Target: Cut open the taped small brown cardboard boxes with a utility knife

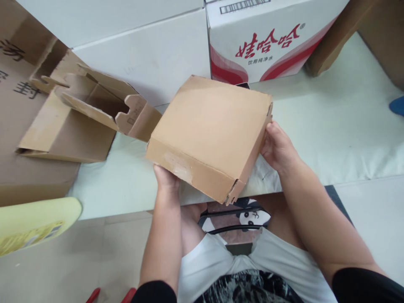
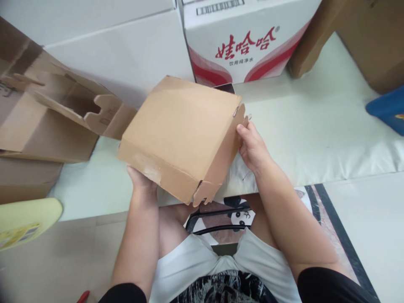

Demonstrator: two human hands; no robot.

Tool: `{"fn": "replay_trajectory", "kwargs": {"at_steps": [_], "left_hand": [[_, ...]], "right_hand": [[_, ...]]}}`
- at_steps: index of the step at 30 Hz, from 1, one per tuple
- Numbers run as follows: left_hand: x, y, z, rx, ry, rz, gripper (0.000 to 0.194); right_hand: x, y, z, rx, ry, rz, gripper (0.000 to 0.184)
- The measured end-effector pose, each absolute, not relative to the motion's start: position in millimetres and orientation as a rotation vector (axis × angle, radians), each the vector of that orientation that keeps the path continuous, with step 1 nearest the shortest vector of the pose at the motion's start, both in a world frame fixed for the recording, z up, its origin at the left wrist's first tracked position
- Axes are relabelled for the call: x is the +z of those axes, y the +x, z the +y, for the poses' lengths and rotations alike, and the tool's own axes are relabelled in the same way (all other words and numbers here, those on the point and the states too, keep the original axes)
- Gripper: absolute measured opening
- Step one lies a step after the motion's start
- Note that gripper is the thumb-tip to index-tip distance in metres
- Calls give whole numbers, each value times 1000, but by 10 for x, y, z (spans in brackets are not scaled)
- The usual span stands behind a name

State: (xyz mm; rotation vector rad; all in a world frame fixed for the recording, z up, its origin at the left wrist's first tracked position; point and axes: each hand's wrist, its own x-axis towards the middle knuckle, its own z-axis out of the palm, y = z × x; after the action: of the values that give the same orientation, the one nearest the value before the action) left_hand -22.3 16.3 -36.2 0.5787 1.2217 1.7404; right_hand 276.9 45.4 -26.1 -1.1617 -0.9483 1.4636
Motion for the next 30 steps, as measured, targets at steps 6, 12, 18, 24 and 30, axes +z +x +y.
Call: {"fn": "replay_trajectory", "kwargs": {"at_steps": [6,12,18,24,30], "left_hand": [[-367,-217,164,1747,544,1224,51],[-351,-190,163,1745,538,1234,50],[-362,-190,170,1768,510,1199,47],[-400,-203,180,1793,518,1171,48],[-398,-189,177,1810,490,1188,47]], "right_hand": [[-236,2742,447,1478,-1131,-885,61],[-237,2740,444,1471,-1146,-906,62],[-251,2748,450,1484,-1109,-857,60],[-307,2758,474,1489,-1075,-853,63],[-300,2753,481,1496,-1072,-853,61]]}}
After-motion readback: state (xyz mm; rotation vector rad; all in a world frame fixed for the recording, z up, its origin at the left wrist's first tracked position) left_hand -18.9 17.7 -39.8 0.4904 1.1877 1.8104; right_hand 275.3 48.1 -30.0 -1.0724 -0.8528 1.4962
